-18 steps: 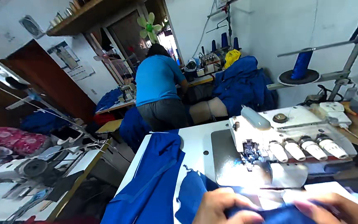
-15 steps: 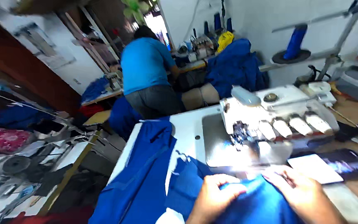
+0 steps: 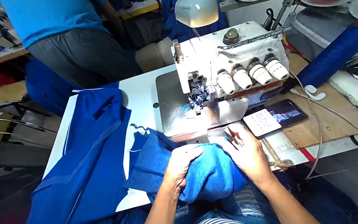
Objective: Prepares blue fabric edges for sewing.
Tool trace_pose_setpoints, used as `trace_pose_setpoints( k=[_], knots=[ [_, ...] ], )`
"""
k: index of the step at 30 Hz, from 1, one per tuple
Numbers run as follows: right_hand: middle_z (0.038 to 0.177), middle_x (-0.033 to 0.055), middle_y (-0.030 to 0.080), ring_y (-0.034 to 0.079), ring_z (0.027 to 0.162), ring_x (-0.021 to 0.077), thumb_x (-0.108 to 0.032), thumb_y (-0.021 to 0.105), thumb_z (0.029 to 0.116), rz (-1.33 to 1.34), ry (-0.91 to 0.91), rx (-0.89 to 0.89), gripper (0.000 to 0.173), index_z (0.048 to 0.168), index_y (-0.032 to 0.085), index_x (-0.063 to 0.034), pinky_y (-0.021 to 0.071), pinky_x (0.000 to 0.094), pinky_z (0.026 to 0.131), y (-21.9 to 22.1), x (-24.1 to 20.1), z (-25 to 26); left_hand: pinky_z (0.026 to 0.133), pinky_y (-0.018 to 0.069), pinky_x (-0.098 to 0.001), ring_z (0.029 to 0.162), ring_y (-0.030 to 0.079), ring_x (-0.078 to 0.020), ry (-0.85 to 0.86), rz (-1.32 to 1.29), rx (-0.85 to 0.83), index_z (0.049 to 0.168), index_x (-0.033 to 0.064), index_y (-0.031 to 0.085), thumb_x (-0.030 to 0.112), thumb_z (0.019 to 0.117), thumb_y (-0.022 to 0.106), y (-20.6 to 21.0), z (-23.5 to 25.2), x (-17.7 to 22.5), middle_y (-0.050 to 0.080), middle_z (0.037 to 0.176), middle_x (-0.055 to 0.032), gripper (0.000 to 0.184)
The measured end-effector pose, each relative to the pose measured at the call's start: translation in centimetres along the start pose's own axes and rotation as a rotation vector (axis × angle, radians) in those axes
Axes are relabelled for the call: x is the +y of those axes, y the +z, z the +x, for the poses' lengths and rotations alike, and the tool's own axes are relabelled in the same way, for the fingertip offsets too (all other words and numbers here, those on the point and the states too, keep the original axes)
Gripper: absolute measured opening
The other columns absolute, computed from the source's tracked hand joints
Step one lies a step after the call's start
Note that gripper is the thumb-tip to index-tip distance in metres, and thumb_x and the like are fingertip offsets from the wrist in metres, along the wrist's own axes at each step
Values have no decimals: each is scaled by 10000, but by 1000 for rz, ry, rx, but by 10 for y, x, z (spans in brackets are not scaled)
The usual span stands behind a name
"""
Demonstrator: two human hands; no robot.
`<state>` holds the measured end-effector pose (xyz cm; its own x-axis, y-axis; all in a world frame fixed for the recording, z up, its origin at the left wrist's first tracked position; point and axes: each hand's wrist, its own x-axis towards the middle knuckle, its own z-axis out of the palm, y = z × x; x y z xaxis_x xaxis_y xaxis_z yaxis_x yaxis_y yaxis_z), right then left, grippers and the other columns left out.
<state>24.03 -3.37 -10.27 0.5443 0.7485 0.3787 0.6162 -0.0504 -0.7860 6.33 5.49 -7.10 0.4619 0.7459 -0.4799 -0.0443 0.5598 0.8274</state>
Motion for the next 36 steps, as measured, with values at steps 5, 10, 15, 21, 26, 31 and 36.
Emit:
trace_pose_setpoints(
  k=[5, 10, 15, 21, 26, 31, 36],
  knots=[
    [1172, 93, 649, 653, 911, 132, -274, 565, 1019, -80, -111, -21, 407, 1367, 612, -69, 570, 309, 729, -14, -49, -22, 637, 597, -271, 667, 697, -133, 11, 36, 18, 888, -18, 736, -1, 935, 681, 1, 1, -1, 718, 750, -115, 74],
    [989, 51, 708, 649, 822, 51, -215, 581, 1011, 84, -68, -153, 352, 1286, 679, -18, 557, 186, 781, 20, -36, -56, 648, 603, -279, 680, 705, -143, 11, 25, 34, 911, -26, 739, -10, 937, 676, 0, 2, -1, 725, 766, -124, 70],
    [956, 38, 696, 629, 816, 21, -179, 602, 990, 88, -58, -104, 361, 1291, 674, 8, 539, 149, 784, 24, -32, -56, 636, 597, -278, 661, 697, -141, 49, -8, 0, 870, -29, 726, -18, 939, 653, -3, 2, -5, 714, 743, -131, 101],
    [912, 14, 678, 606, 773, 8, -187, 620, 978, 88, -63, -76, 353, 1280, 688, -16, 526, 136, 741, 26, -31, -55, 624, 589, -260, 653, 688, -124, 107, 6, -46, 871, -21, 736, -1, 934, 653, -5, 2, -8, 708, 733, -121, 107],
    [901, 19, 675, 600, 758, 8, -197, 614, 978, 65, -68, -74, 367, 1288, 691, -17, 520, 134, 721, 27, -31, -54, 635, 589, -258, 657, 688, -120, 133, 21, -61, 862, -23, 748, -20, 918, 654, -5, 2, -9, 714, 736, -119, 110],
    [905, 18, 677, 607, 761, 14, -195, 611, 979, 63, -63, -69, 361, 1288, 692, -26, 526, 141, 726, 28, -31, -54, 635, 590, -257, 656, 691, -122, 147, 25, -48, 849, -26, 749, -24, 904, 669, -5, 1, -9, 713, 730, -124, 97],
    [916, 22, 683, 611, 762, 17, -187, 606, 983, 54, -67, -67, 353, 1280, 695, -18, 530, 143, 726, 28, -31, -54, 640, 592, -257, 661, 691, -122, 164, 35, -44, 854, -27, 750, -27, 897, 675, -5, 1, -10, 715, 736, -125, 86]
  ],
)
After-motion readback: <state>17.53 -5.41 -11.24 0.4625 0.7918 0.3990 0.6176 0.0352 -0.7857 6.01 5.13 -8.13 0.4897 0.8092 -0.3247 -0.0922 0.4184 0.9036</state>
